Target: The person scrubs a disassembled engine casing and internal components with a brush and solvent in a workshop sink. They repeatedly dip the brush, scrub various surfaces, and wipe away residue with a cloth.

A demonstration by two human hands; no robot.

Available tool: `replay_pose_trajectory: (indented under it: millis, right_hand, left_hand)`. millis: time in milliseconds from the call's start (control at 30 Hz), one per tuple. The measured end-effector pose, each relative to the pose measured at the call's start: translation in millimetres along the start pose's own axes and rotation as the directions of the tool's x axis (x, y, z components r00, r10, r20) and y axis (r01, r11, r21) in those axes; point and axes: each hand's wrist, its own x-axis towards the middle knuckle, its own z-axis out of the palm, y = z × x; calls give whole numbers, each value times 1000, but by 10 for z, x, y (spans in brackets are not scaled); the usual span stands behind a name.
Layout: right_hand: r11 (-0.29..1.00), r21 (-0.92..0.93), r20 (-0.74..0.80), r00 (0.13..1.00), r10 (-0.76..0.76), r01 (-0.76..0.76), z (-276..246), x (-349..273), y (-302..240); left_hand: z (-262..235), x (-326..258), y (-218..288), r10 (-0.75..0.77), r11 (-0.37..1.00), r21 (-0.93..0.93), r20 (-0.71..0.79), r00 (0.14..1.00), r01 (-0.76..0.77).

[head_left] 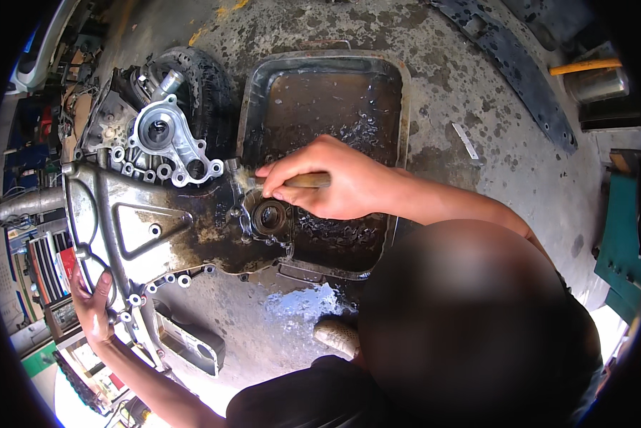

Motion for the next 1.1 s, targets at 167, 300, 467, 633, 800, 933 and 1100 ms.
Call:
replay_pose_trajectory:
  millis: [167, 300, 467, 633, 800, 933, 1100]
  right_hand:
    - [875, -438, 16, 971, 238, -207, -278, 110, 111]
    - [982, -186, 125, 991, 37, -13, 19, 116, 16]
    - [970, -213, -14, 993, 119, -119, -136, 92, 113]
    - [998, -55, -27, 999, -21, 20, 57, 69, 207]
    - [930, -52, -83, 927, -366, 363, 174, 114, -79]
    - [944, -304, 24, 992, -127, 129, 111, 133, 175]
    - [855, -302, 73, 905, -420, 421, 398, 83, -32]
  left_hand:
    - [80, -12, 20, -27, 1000, 8, -14, 1000, 27]
    - [-8, 5, -6, -111, 981, -153, 81, 991, 122]
    - [2, -14, -61, -84, 991, -100, 20, 996, 86]
    - [8, -30, -49, -24, 994, 104, -56, 998, 30]
    - [22, 13, 32, -67, 994, -87, 47, 997, 71]
    - [60, -12, 8, -59, 996, -69, -13, 998, 58]
    - [96, -51, 118, -57, 988, -141, 21, 998, 60]
